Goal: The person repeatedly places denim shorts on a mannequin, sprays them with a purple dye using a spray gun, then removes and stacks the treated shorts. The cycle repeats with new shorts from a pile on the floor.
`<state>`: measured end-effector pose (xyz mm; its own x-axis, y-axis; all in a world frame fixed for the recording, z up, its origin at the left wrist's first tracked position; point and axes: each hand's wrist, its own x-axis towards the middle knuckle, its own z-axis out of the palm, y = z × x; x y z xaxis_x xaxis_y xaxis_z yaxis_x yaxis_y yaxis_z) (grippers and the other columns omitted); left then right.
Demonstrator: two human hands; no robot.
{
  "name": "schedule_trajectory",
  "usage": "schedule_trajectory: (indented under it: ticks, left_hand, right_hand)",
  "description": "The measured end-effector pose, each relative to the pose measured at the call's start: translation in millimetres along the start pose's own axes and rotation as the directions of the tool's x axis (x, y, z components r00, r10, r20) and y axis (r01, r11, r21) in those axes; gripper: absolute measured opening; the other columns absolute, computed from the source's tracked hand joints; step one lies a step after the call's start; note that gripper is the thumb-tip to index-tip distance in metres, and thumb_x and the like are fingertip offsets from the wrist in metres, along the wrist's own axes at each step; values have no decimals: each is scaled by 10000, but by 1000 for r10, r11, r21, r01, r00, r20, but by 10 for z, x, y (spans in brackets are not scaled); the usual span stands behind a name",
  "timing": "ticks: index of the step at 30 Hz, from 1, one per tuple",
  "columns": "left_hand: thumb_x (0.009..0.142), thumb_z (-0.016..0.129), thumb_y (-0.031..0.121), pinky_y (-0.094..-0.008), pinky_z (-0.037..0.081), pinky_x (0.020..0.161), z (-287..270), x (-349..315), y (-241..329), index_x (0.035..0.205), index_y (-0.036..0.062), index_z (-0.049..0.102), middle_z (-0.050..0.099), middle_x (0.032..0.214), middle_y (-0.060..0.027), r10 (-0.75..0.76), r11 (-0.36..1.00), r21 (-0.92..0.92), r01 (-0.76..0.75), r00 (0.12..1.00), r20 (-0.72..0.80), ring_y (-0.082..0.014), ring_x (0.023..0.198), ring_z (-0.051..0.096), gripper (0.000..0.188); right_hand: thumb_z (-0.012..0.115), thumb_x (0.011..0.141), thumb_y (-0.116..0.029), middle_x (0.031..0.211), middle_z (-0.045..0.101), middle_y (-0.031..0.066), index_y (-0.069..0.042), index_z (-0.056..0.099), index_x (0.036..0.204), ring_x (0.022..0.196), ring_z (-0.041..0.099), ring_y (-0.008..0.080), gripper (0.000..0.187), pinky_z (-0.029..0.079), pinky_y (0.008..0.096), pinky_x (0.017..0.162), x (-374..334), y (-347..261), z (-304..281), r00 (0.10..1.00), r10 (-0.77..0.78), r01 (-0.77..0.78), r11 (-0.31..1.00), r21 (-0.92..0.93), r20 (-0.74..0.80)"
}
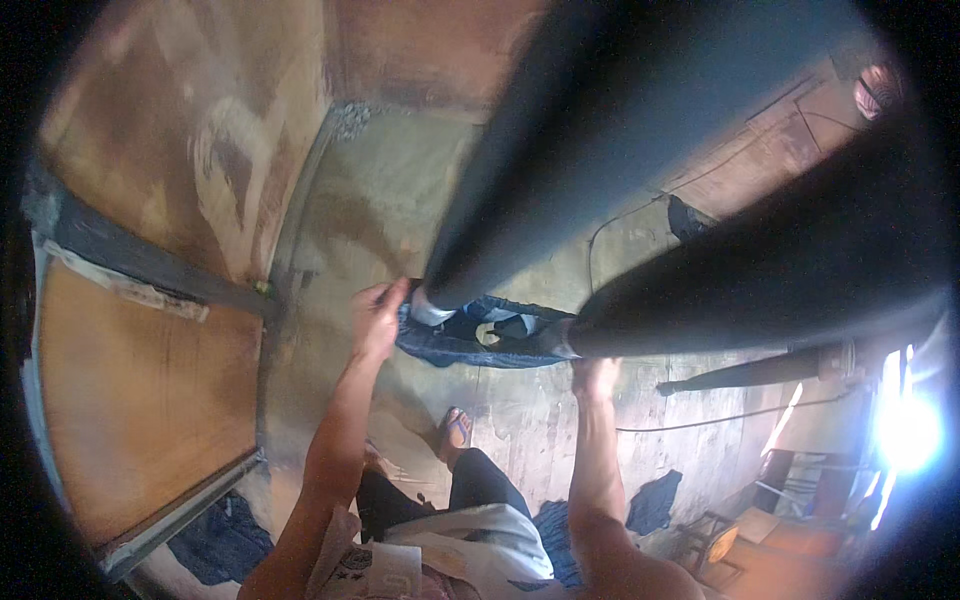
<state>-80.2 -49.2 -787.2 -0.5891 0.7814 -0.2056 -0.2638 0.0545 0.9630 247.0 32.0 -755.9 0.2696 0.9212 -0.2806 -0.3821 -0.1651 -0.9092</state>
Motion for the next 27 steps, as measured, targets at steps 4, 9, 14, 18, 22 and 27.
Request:
schedule_trajectory:
  ticks: [4, 9, 14, 18, 22, 27]
  left_hand:
    - [926, 705, 227, -275, 334, 525, 297, -81, 771, 738, -28, 698, 549, 633, 46, -16, 995, -101, 11, 999, -52, -58, 597, 433, 316]
    - [926, 680, 185, -309, 438, 589, 564, -166, 2075, 858, -62, 739, 650, 714, -33, 136, 951, 297, -89, 980, -142, -110, 656, 544, 263]
    - [920, 628, 190, -330, 346, 448, 982, -77, 3917, 900, -24, 713, 585, 671, -46, 343, 905, 306, -295, 932, -118, -112, 531, 453, 231]
    - [908, 656, 196, -303, 234, 370, 1252, -133, 5217, 709, 32, 609, 475, 612, -12, 381, 893, 279, -352, 923, -54, -103, 433, 346, 262]
    - [968, 600, 265, -234, 298, 392, 1412, -420, 6035, 906, -10, 683, 458, 606, 16, 402, 878, 272, -394, 915, 30, -68, 475, 390, 293]
    - [973, 638, 303, -275, 408, 471, 1307, -877, 5874, 1086, -16, 651, 557, 567, -8, 896, 370, 236, -898, 413, 164, -85, 501, 497, 339]
  right_hand:
    - [560, 936, -128, 747, 598, 49, -24, 602, 879, 568, 526, 139, 126, 388, 295, 478, -92, -780, 198, 991, -83, 88, 995, -49, 100]
    - [573, 923, -164, 604, 517, 2, -51, 625, 717, 448, 377, 87, 241, 251, 275, 406, -81, -1843, 737, 960, -75, 159, 939, -306, 270]
    - [654, 923, -272, 841, 685, 142, 97, 715, 1009, 689, 562, 201, 384, 449, 357, 608, -108, -3499, 1494, 800, -293, 420, 896, -141, 524]
    - [695, 903, -234, 779, 646, 121, 79, 712, 987, 594, 507, 184, 324, 397, 344, 533, -319, -4756, 2068, 794, -371, 523, 821, -230, 481]
    - [674, 934, -285, 498, 349, -54, -138, 569, 626, 404, 291, 104, 357, 204, 289, 422, -690, -5355, 2451, 788, -426, 526, 841, -126, 445]
    - [610, 941, -373, 894, 729, 205, -23, 717, 1081, 894, 707, 343, 392, 526, 414, 845, -1202, -5119, 2402, 150, -920, 970, 66, -234, 361]
